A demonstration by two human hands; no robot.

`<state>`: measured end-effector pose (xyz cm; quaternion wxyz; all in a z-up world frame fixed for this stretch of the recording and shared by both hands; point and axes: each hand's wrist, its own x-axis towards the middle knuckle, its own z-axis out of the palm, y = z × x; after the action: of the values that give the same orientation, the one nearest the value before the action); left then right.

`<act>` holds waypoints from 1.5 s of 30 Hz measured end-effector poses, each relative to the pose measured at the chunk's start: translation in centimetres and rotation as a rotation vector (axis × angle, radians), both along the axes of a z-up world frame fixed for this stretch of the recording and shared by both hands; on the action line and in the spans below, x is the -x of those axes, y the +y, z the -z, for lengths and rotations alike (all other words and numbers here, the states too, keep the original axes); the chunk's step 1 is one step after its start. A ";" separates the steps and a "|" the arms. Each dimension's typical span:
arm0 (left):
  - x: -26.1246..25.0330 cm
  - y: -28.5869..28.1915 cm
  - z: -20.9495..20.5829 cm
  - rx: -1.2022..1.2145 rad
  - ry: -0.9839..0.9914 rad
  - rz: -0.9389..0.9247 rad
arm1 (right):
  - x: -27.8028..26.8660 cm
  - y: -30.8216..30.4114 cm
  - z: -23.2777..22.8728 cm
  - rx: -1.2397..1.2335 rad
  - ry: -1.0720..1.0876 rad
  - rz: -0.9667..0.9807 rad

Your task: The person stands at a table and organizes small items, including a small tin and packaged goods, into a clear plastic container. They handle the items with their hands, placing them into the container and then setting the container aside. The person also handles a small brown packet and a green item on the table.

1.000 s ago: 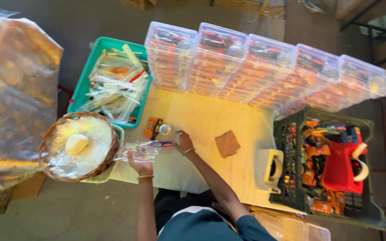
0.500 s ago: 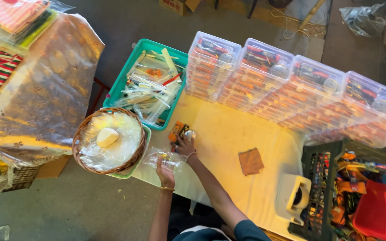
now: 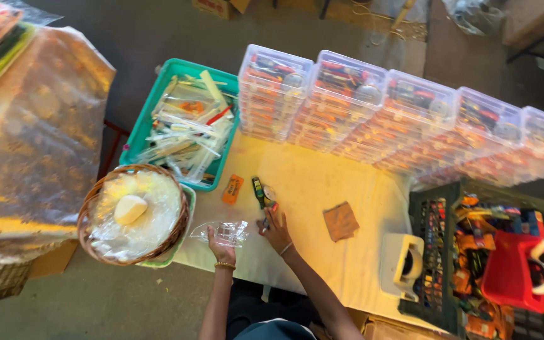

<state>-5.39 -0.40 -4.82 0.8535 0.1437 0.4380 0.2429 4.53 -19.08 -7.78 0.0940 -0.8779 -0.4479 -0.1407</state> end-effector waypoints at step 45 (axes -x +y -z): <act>-12.9 -15.5 -2.6 0.430 -0.251 0.512 | -0.7 -20.1 -14.6 -1.609 1.359 0.476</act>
<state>7.47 -15.85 -2.25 0.9446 0.0348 0.3207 -0.0607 5.20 -39.19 6.79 0.8423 -0.5177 0.1041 0.1083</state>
